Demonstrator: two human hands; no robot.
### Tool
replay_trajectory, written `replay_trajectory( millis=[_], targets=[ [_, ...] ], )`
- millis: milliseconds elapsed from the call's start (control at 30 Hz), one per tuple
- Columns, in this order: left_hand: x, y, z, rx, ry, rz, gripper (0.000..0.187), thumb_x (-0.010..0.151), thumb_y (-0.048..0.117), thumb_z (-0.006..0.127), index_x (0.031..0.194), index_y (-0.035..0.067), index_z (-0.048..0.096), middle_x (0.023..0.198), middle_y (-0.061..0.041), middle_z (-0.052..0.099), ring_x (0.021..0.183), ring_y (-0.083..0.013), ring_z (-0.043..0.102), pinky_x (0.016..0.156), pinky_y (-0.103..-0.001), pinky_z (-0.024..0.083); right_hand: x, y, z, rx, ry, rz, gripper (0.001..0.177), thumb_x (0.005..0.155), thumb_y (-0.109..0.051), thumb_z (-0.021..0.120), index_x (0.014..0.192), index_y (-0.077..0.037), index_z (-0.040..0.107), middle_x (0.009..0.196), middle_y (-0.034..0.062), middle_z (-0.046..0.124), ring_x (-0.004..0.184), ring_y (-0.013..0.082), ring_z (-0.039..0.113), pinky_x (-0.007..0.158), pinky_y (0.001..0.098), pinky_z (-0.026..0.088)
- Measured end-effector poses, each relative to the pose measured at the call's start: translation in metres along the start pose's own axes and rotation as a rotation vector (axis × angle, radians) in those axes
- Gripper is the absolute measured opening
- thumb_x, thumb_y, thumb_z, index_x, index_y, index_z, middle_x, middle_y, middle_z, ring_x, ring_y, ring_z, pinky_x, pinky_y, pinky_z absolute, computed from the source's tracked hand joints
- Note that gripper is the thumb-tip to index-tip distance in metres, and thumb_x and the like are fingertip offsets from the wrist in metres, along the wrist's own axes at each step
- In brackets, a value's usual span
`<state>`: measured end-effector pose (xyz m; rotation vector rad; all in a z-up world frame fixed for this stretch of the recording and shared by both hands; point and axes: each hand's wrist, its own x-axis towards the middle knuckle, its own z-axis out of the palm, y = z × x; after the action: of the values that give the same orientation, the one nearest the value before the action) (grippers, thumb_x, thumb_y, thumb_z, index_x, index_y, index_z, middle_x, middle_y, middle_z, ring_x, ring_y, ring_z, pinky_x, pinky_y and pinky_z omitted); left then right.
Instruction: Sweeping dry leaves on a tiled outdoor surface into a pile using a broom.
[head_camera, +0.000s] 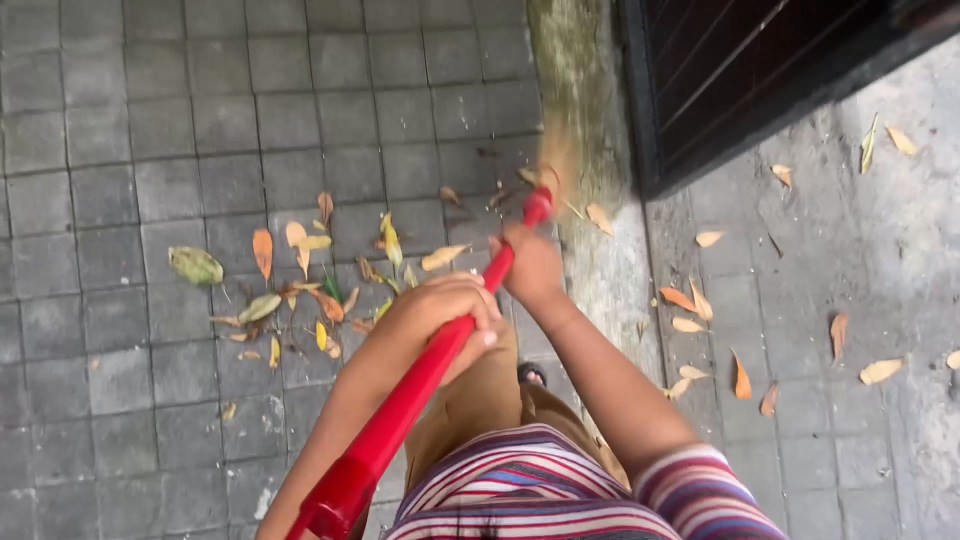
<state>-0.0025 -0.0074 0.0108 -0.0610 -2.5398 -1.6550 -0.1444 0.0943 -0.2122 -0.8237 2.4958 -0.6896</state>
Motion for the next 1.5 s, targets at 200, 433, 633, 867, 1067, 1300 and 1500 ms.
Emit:
replay_trajectory(
  millis=[200, 433, 633, 867, 1067, 1300, 1500],
  targets=[
    [0.051, -0.055, -0.008, -0.312, -0.184, 0.062, 0.007, 0.087, 0.002, 0.064, 0.084, 0.007, 0.061, 0.084, -0.011, 0.07, 0.09, -0.0344, 0.072, 0.095, -0.051, 0.054, -0.016, 0.067, 0.02, -0.08, -0.124, 0.345, 0.034, 0.099, -0.054, 0.053, 0.111, -0.027, 0.071, 0.109, 0.0071, 0.073, 0.108, 0.0337, 0.072, 0.097, 0.0477, 0.057],
    [0.08, -0.158, 0.036, -0.397, -0.235, -0.165, 0.006, 0.09, 0.003, 0.065, 0.09, 0.009, 0.063, 0.098, -0.014, 0.074, 0.095, -0.0333, 0.072, 0.091, -0.046, 0.054, 0.002, 0.139, 0.07, -0.152, -0.24, 0.577, 0.027, 0.094, -0.048, 0.056, 0.114, -0.038, 0.073, 0.113, -0.0048, 0.073, 0.112, 0.0254, 0.072, 0.101, 0.0425, 0.056],
    [0.103, -0.198, 0.013, -0.46, -0.152, -0.129, 0.013, 0.086, 0.005, 0.066, 0.095, 0.014, 0.062, 0.102, -0.005, 0.073, 0.099, -0.0213, 0.069, 0.093, -0.038, 0.053, 0.102, 0.117, 0.066, -0.125, -0.212, 0.388, 0.026, 0.092, -0.027, 0.058, 0.115, -0.026, 0.071, 0.115, 0.0047, 0.074, 0.116, 0.0317, 0.069, 0.104, 0.047, 0.055],
    [0.101, -0.137, -0.061, -0.115, -0.074, 0.106, 0.014, 0.082, 0.002, 0.072, 0.09, 0.011, 0.063, 0.098, -0.01, 0.072, 0.103, -0.0342, 0.071, 0.098, -0.042, 0.053, 0.147, 0.031, 0.013, -0.076, -0.042, 0.089, 0.028, 0.101, -0.045, 0.052, 0.103, -0.021, 0.067, 0.102, 0.0102, 0.072, 0.105, 0.0359, 0.07, 0.093, 0.051, 0.058],
    [0.08, -0.101, -0.092, -0.179, -0.137, 0.083, 0.007, 0.084, 0.003, 0.066, 0.085, 0.009, 0.065, 0.096, -0.011, 0.075, 0.106, -0.0368, 0.071, 0.1, -0.047, 0.052, 0.076, -0.015, 0.008, -0.174, -0.032, 0.137, 0.031, 0.102, -0.047, 0.051, 0.097, -0.022, 0.068, 0.094, 0.0066, 0.072, 0.097, 0.031, 0.073, 0.086, 0.0467, 0.06],
    [0.049, -0.147, -0.01, -0.47, -0.087, -0.201, 0.007, 0.085, 0.0, 0.069, 0.084, 0.006, 0.064, 0.087, -0.009, 0.076, 0.103, -0.0239, 0.072, 0.102, -0.044, 0.051, -0.034, 0.06, 0.092, -0.174, -0.185, 0.434, 0.021, 0.092, -0.038, 0.06, 0.109, -0.028, 0.068, 0.1, 0.0016, 0.072, 0.098, 0.0277, 0.075, 0.089, 0.044, 0.06],
    [0.039, -0.154, 0.023, -0.599, 0.039, -0.079, 0.033, 0.086, 0.003, 0.077, 0.069, 0.006, 0.049, 0.068, -0.008, 0.061, 0.077, -0.022, 0.068, 0.093, -0.042, 0.052, -0.014, 0.034, 0.092, 0.091, -0.151, 0.459, 0.026, 0.091, -0.03, 0.058, 0.113, -0.023, 0.067, 0.106, 0.007, 0.074, 0.107, 0.0333, 0.072, 0.096, 0.0476, 0.058]
  ],
)
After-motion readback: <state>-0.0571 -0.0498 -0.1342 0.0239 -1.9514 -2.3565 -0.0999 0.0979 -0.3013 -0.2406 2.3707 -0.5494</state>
